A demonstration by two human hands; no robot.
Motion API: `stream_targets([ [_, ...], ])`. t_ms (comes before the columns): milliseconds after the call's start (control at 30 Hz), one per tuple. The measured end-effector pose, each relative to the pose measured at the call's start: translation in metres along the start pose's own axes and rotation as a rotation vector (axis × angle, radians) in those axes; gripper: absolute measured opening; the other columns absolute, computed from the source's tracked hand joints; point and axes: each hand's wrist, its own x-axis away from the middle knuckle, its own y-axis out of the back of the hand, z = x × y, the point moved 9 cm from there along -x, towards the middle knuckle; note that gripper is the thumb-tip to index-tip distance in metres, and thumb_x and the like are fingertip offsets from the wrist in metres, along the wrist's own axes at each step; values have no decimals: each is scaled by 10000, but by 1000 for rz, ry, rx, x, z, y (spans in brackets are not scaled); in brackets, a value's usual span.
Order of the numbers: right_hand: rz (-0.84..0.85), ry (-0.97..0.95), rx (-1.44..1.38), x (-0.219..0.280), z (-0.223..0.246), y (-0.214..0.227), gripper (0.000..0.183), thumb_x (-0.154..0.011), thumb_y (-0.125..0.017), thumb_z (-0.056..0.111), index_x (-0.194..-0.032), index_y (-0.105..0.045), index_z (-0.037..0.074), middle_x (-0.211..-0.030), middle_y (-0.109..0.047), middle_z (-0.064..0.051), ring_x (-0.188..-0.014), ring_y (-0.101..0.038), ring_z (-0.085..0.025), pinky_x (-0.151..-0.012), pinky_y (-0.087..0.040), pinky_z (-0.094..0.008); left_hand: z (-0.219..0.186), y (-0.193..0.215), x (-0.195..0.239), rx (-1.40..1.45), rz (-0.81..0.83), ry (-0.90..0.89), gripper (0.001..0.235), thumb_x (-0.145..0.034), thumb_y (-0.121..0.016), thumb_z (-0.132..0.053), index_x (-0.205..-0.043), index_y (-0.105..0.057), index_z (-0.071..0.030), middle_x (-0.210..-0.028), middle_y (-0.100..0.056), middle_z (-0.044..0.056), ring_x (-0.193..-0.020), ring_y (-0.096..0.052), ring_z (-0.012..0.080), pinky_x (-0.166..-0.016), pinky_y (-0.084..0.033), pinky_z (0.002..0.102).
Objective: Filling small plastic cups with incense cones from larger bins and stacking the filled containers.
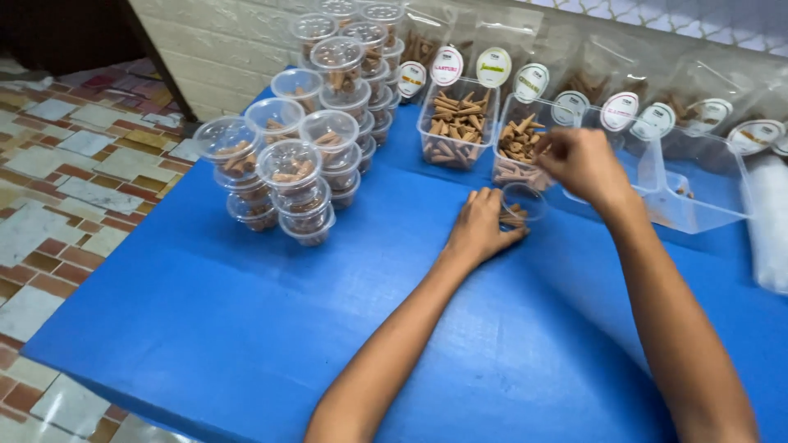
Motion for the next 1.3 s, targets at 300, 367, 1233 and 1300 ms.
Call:
stream_targets([
  [300, 385, -93, 211, -72, -28, -72, 285, -758, -815, 253, -1014, -842, 131, -1055, -814, -160, -1078, -725, -425, -954, -572, -538, 2, -3, -1, 19, 29, 4, 659, -599, -829, -523, -1022, -603, -71, -1005, -600, 130, -1049, -617, 354, -911, -551, 468],
  [367, 372, -98, 209, -80, -35, -81, 269, -799, -767, 249, -1043, -835, 158, -1046, -808, -176, -1061, -724, -444, -942, -575, -549, -3, 2, 0, 25, 36, -1, 643, -600, -835, -498, -1018, -604, -67, -1003, -601, 137, -1051, -615, 363, -917, -548, 473],
  [1233, 378, 160, 72, 38, 42, -34, 260, -771, -789, 258, -981, -724, 119, -876, -795, -100, -903, -734, -377, -852, -560, -517, -1, 0, 1, 95, 64, -36, 650, -632, -820, -543, -998, -586, -59, -977, -576, 151, -1044, -592, 392, -927, -521, 490],
  [1300, 345, 202, 164, 36, 36, -43, 195, -790, -773, 278, -953, -720, 185, -861, -792, -24, -906, -747, -318, -828, -581, -485, 1, -2, 1, 94, 64, -29, 658, -626, -828, -547, -998, -592, -58, -990, -583, 141, -1055, -594, 381, -936, -522, 481],
])
